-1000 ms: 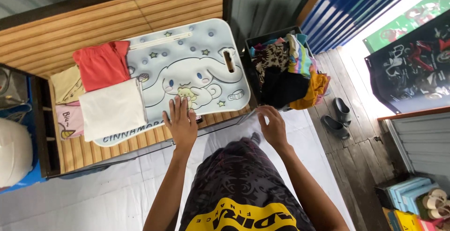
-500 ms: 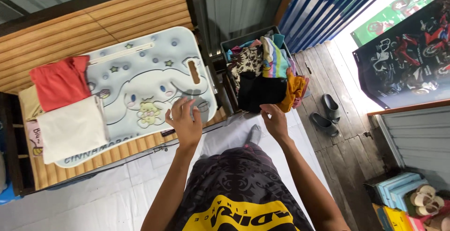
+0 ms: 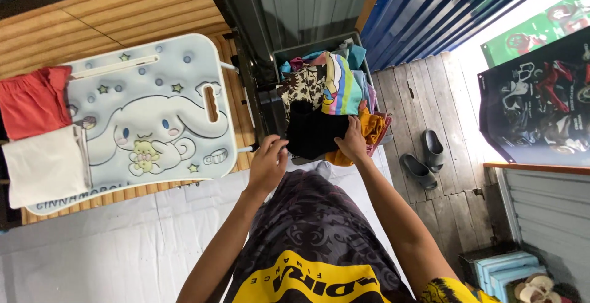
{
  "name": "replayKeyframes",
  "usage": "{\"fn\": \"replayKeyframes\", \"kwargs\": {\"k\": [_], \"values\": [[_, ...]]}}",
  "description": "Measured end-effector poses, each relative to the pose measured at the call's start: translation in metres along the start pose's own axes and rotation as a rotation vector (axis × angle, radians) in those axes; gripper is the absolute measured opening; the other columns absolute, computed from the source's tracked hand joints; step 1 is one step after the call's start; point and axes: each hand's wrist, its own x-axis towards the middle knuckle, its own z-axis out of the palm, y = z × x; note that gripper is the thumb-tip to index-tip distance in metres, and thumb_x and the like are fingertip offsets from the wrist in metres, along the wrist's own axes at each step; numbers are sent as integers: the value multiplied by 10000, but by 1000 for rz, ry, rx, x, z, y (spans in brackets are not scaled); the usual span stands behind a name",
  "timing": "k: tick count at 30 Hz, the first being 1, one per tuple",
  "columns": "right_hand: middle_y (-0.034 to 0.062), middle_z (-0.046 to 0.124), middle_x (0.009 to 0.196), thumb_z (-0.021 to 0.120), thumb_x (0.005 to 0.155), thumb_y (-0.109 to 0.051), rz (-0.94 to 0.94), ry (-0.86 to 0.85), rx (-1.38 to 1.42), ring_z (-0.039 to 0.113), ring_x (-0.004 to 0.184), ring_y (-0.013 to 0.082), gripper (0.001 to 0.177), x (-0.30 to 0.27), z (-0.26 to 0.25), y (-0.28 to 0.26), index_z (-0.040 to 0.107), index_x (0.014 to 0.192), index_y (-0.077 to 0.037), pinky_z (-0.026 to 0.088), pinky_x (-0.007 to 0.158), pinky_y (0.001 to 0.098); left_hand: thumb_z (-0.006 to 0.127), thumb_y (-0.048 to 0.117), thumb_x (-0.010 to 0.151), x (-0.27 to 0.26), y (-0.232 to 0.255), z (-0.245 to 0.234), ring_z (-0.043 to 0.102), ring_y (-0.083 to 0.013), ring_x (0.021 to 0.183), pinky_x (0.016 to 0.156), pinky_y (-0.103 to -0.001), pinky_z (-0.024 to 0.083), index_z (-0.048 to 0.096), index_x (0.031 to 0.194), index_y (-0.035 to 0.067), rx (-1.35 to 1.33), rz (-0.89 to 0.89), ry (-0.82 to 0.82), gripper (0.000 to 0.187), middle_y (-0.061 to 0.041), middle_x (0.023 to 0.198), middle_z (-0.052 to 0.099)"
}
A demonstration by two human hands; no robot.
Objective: Folding various pieces of clothing including shirts and pants on a table.
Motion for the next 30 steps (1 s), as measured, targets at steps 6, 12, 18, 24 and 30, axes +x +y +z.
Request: {"fn": "replayKeyframes", "kwargs": {"k": [6,12,18,24,30], "values": [[141,611,1262,789,770,-188,148,-172,19,589,1218,369,591,9,-19,-7,596,1323,-112,494,999,459,569,214,1016,44,-68,106,647,-347,1107,919,-464,534,512,1412,150,51,-181,-224,405,-97,1502,429],[141,620,1137,737,791,-51,-113,-211,-7,604,1134,380,235,-8,-23,16,752,1011,-133,507,965,453,688,324,921,88,-41,136,426,-483,1339,964,-557,490,422,1493,283,60,-370,-212,632,-205,1569,261],[143,608,1230,733,711,-13,-90,-215,28,595,1158,393,324,-19,-29,12,684,1018,-106,499,935,456,792,420,853,93,-25,160,293,-488,1454,990,-611,454,445,1444,225,190,-450,-284,713,-252,1519,307],[169,597,1165,811,689,-99,76,-231,161,603,1101,411,507,-9,-27,15,617,1158,-80,510,912,456,741,370,897,74,-66,201,552,-392,1299,1052,-527,478,641,1313,59,203,-338,-170,528,-218,1362,588],[158,634,1142,802,762,-128,89,-341,50,642,1098,383,392,-3,-25,25,655,1119,-60,527,921,444,799,437,841,64,-93,204,652,-395,1125,955,-449,519,614,1267,-85,-116,-345,-95,700,-286,1212,666]]}}
